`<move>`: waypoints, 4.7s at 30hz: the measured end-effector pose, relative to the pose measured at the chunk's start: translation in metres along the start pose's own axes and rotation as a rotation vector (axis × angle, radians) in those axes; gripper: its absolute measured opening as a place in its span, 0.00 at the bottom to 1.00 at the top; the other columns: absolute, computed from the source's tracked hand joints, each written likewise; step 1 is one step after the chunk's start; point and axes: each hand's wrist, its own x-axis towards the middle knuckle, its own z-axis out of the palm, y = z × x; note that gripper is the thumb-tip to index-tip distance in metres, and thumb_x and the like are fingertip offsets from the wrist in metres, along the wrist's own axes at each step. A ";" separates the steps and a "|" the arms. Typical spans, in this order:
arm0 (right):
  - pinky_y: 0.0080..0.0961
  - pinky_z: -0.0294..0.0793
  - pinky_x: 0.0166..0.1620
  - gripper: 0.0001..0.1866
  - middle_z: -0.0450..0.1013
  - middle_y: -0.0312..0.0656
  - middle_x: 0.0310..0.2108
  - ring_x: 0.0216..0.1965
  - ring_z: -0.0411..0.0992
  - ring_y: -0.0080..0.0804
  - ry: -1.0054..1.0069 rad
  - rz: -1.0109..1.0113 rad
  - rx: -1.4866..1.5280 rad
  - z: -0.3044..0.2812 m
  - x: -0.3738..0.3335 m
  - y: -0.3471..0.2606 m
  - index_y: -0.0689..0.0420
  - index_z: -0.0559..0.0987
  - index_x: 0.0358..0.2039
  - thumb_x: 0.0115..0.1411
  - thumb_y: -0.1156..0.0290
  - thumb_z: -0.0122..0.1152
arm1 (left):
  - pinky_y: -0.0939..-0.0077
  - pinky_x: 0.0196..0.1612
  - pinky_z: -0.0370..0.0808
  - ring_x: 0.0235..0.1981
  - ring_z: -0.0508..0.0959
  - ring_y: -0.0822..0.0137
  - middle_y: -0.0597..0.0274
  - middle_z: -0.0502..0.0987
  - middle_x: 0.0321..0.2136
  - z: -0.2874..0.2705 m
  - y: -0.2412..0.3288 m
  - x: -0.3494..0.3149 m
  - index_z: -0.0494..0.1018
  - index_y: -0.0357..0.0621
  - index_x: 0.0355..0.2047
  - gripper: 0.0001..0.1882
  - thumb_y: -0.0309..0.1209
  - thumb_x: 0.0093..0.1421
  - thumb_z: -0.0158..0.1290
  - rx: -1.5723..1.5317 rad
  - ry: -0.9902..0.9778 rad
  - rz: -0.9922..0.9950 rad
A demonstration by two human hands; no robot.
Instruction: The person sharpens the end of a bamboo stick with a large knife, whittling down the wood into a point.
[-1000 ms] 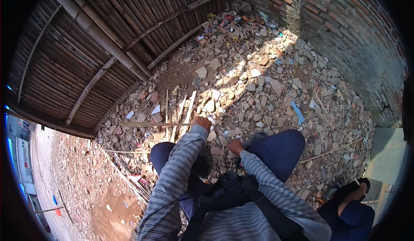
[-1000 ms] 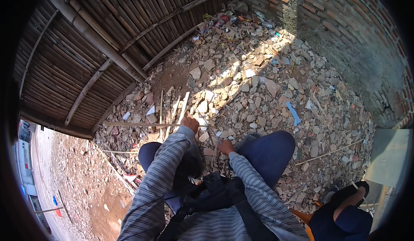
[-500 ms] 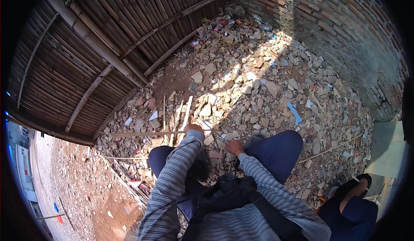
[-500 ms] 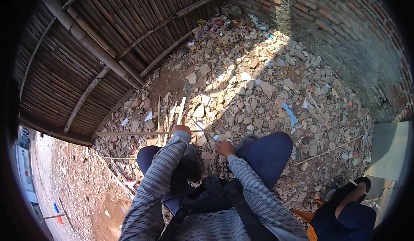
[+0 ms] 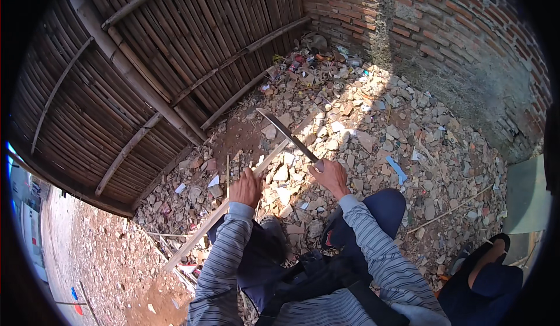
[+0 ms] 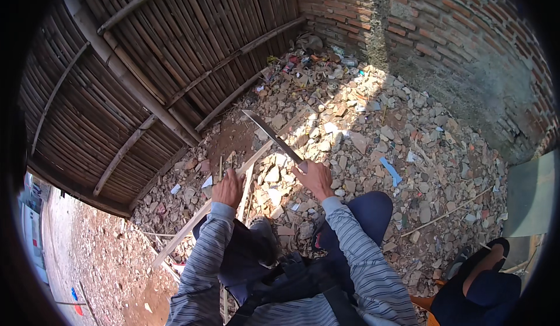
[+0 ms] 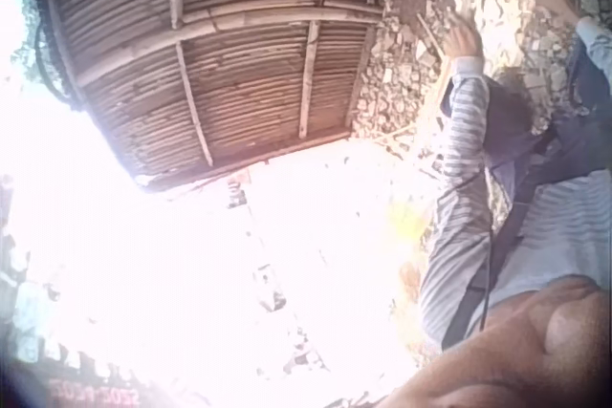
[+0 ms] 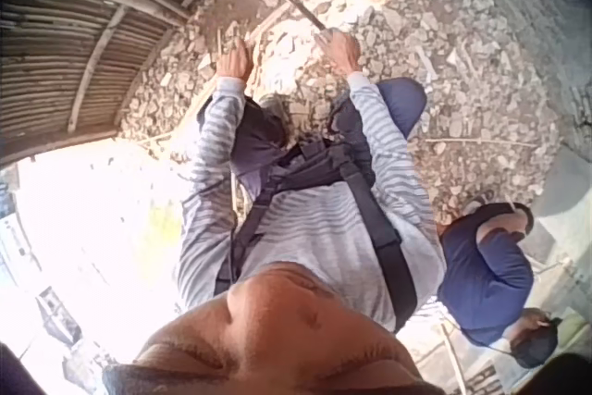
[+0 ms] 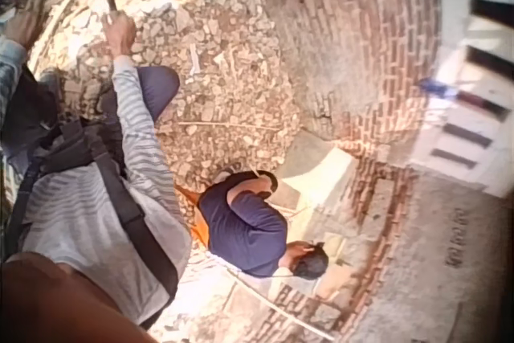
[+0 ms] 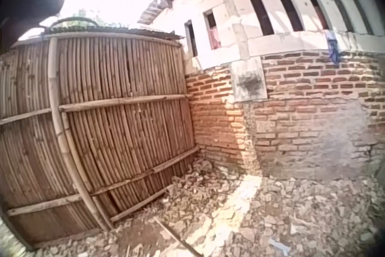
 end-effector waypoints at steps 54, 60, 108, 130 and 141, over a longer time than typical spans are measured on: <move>0.15 0.56 0.17 0.21 0.58 0.24 0.16 0.13 0.56 0.13 -0.098 0.609 1.341 -0.071 0.060 0.044 0.49 0.66 0.25 0.56 0.53 0.70 | 0.53 0.25 0.73 0.25 0.80 0.47 0.50 0.79 0.29 -0.078 -0.032 0.008 0.68 0.45 0.41 0.17 0.46 0.65 0.51 -0.020 0.189 0.069; 0.13 0.59 0.18 0.21 0.76 0.42 0.31 0.14 0.59 0.13 0.258 0.426 1.400 -0.093 0.063 0.041 0.60 0.75 0.36 0.58 0.54 0.70 | 0.52 0.30 0.74 0.29 0.79 0.45 0.51 0.79 0.33 -0.064 -0.004 0.024 0.70 0.47 0.42 0.16 0.45 0.64 0.53 -0.211 0.222 0.274; 0.21 0.60 0.17 0.18 0.66 0.32 0.20 0.14 0.62 0.19 0.418 0.326 1.112 -0.076 0.052 0.040 0.55 0.67 0.26 0.54 0.70 0.73 | 0.54 0.40 0.77 0.34 0.81 0.45 0.45 0.78 0.40 -0.159 0.084 -0.034 0.63 0.40 0.59 0.40 0.52 0.55 0.61 -0.287 -0.129 0.335; 0.29 0.64 0.16 0.26 0.65 0.36 0.11 0.11 0.66 0.24 -0.089 0.102 0.534 -0.041 0.012 0.011 0.61 0.74 0.22 0.64 0.49 0.58 | 0.50 0.33 0.71 0.27 0.76 0.42 0.40 0.74 0.22 0.068 0.044 0.026 0.67 0.33 0.31 0.21 0.44 0.65 0.48 -0.641 -0.386 0.272; 0.40 0.70 0.25 0.27 0.71 0.50 0.15 0.19 0.73 0.50 -0.229 -0.152 0.121 0.001 -0.018 -0.013 0.60 0.76 0.25 0.58 0.44 0.64 | 0.48 0.35 0.70 0.29 0.76 0.40 0.37 0.74 0.24 0.050 0.036 0.024 0.68 0.33 0.31 0.21 0.43 0.64 0.47 -0.637 -0.336 0.254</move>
